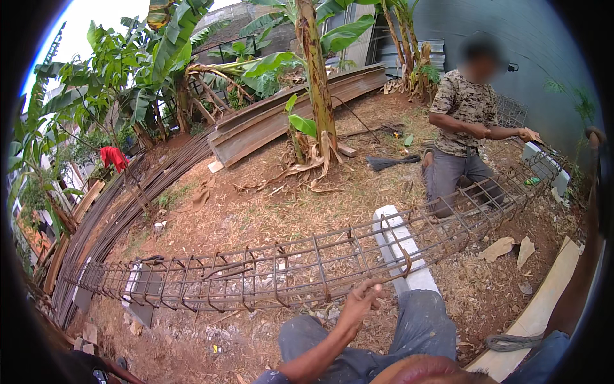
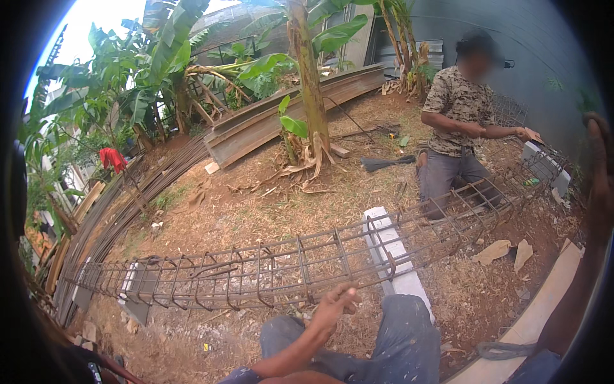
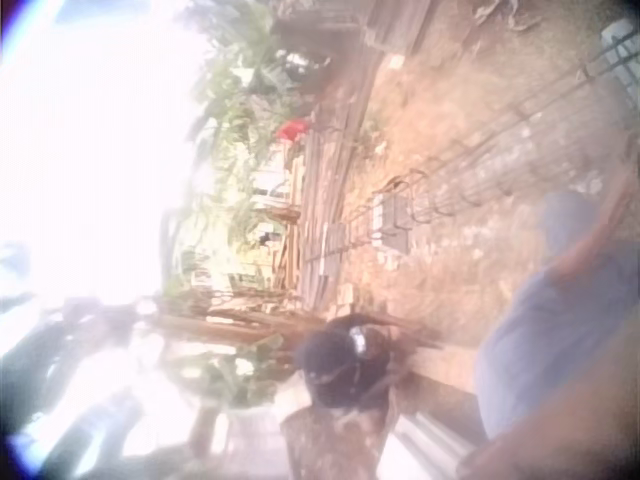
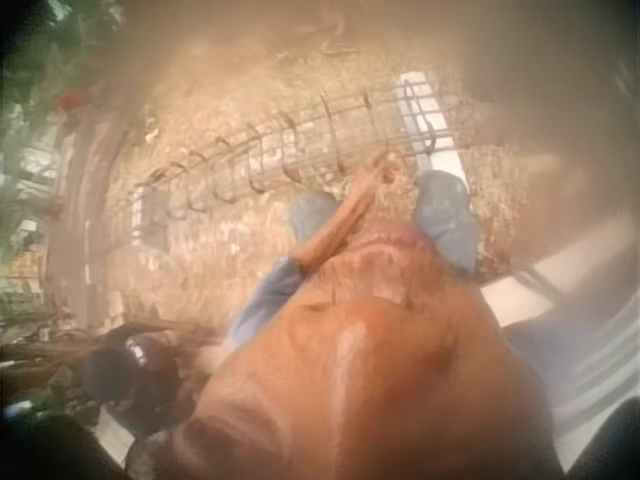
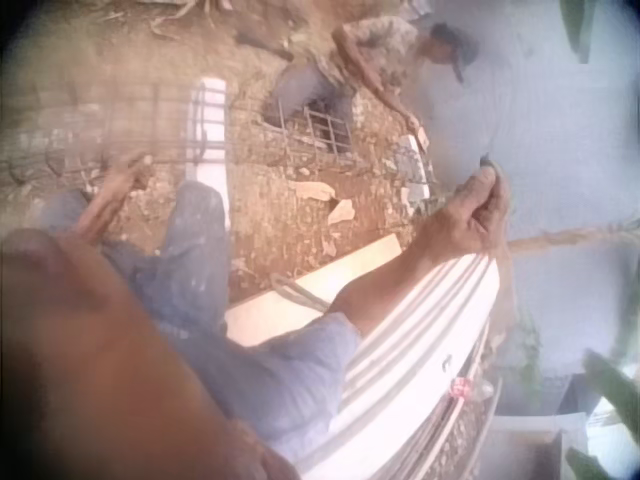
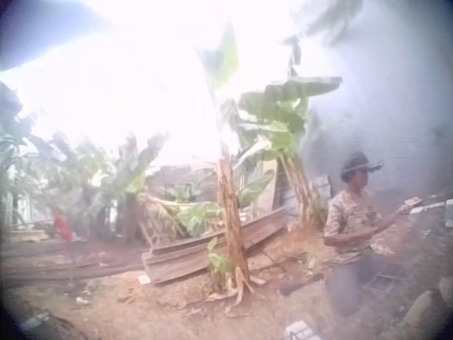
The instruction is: The person uses pliers to twist wire ties at intersections of a metal grid frame laid on the ground. Another person is nearby working with wood. The camera wearer repeatedly bends and secures wire ties across multiple grid joints.
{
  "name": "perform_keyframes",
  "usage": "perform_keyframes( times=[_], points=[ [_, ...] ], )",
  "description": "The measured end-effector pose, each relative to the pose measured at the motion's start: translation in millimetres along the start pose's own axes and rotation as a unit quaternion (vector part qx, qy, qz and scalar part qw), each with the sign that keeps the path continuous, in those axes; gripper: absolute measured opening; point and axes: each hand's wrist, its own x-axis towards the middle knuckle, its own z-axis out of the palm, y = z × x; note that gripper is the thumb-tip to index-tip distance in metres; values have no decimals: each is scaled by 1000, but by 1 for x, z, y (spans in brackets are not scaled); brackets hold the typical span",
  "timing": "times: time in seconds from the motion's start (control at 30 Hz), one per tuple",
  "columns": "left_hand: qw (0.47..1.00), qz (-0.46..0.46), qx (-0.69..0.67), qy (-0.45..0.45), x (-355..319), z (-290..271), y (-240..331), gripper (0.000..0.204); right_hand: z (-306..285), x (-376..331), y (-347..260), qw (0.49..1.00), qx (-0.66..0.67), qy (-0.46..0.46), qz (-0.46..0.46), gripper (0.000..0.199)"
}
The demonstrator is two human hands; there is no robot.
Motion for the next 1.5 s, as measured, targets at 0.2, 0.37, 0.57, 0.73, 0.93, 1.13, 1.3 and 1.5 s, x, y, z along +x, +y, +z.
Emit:
perform_keyframes(
  times=[0.2, 0.37, 0.57, 0.73, 0.93, 1.13, 1.3, 1.5],
  points=[
    [909, 279, -308, -18, 26, 15, 138, 48, 86, -55, -82, 911, 200, -274, -233, 15],
    [869, 340, -354, 65, 10, 9, 152, 35, 97, -98, -85, 883, 208, -372, -194, 14],
    [863, 332, -355, 135, 10, 7, 127, 28, 113, -145, -64, 892, 284, -347, -50, 10],
    [868, 399, -243, 166, 5, 12, 116, 31, 114, -157, -49, 692, 416, -540, 239, 20],
    [867, 468, 154, 71, 7, 24, 92, 36, 108, -172, -53, 533, 437, -598, 409, 24],
    [951, 289, 112, 16, 9, 13, 66, 41, 99, -183, -49, 293, 519, -562, 573, 30],
    [948, 272, -2, 167, 4, -44, 83, 43, 73, -225, 18, 145, 588, -615, 504, 35],
    [968, 181, 142, 95, -5, -50, 94, 40, 77, -254, 12, 714, 284, -639, 34, 30]
  ],
)
